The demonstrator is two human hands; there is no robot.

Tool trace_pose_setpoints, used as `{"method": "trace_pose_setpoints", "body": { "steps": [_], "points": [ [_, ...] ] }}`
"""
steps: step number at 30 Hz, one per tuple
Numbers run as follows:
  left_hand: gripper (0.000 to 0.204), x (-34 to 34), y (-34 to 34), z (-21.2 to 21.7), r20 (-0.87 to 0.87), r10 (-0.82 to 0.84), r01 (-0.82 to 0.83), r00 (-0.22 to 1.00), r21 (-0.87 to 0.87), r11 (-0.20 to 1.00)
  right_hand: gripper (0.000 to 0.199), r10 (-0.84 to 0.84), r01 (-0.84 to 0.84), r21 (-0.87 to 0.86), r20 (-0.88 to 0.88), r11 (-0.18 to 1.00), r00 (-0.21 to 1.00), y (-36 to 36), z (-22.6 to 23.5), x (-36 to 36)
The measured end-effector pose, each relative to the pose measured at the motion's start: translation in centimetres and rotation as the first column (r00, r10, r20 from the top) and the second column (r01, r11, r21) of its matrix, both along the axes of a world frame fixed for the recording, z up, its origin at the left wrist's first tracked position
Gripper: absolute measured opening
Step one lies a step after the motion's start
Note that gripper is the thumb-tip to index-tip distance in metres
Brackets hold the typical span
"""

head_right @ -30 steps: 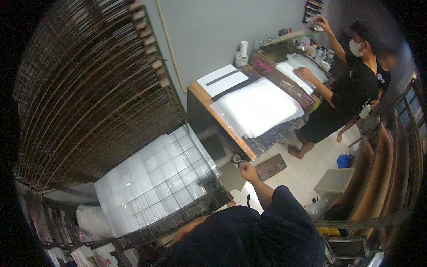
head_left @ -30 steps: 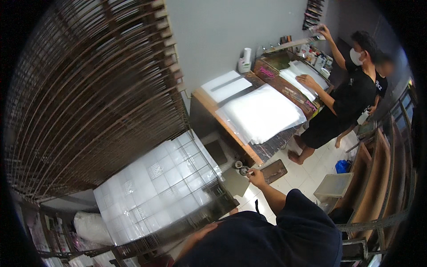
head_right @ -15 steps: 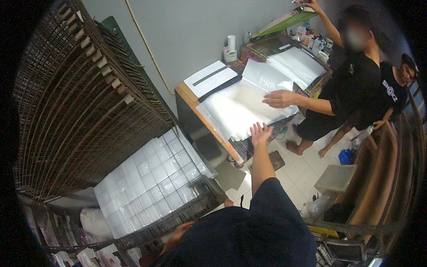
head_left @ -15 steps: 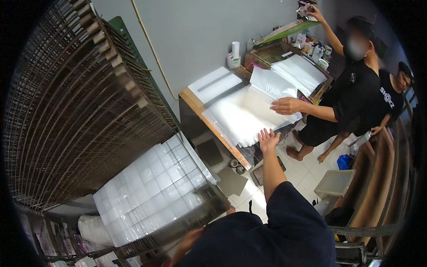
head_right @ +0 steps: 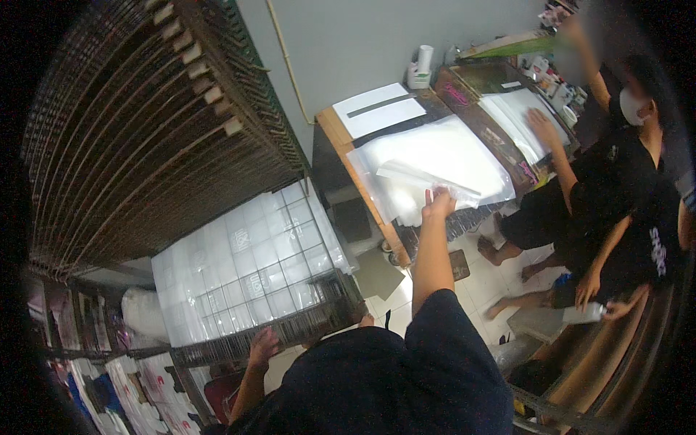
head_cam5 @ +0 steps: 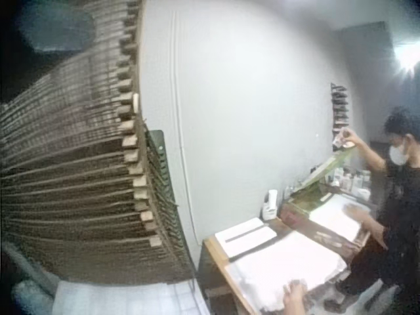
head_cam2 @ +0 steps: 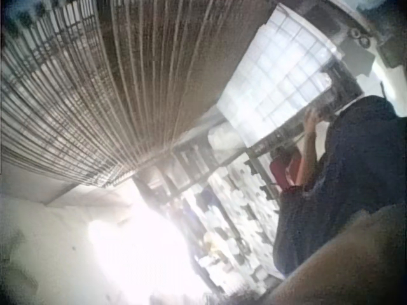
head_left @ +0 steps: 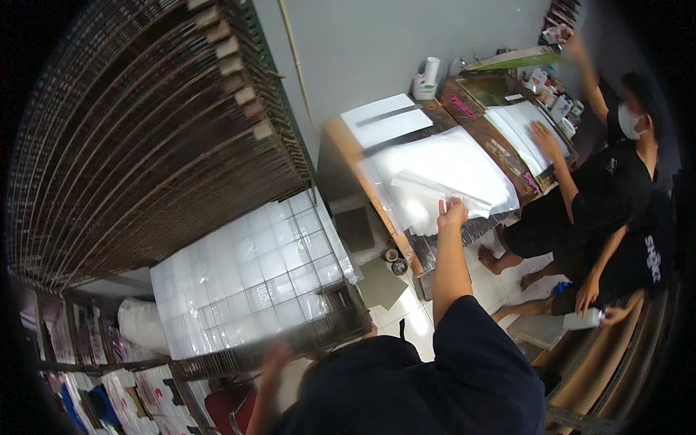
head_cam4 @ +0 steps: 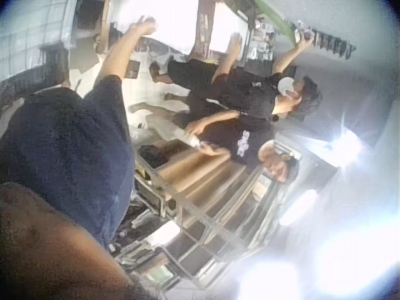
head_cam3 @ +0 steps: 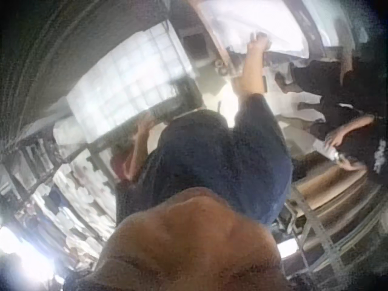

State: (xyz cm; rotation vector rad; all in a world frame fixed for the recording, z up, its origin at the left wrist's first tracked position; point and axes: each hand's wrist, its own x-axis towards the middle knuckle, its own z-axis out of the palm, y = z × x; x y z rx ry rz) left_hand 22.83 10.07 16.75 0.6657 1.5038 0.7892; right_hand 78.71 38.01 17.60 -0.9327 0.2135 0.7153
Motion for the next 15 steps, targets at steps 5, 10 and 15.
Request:
{"method": "trace_pose_setpoints", "body": {
  "steps": [5, 10, 15],
  "points": [
    [0.059, 9.1, 7.9, 4.3, 0.217, -0.044, 0.093, 0.975, -0.221, 0.971, 0.038, 0.159, -0.180, 0.043, 0.302, 0.983, 0.940, -5.1, 12.5, -6.8],
    [0.107, 16.2, 14.6, 5.5, 0.779, 0.045, 0.354, 0.625, -0.335, 0.873, 0.041, 0.405, -0.497, 0.053, 0.509, 0.866, 0.760, -11.2, 20.3, -11.3],
    [0.124, 17.2, 19.6, 2.2, 0.997, 0.043, 0.219, 0.071, -0.058, 0.974, 0.051, 0.619, -0.719, 0.039, 0.478, 0.694, 0.623, -14.6, 25.8, -16.1]
  ]
}}
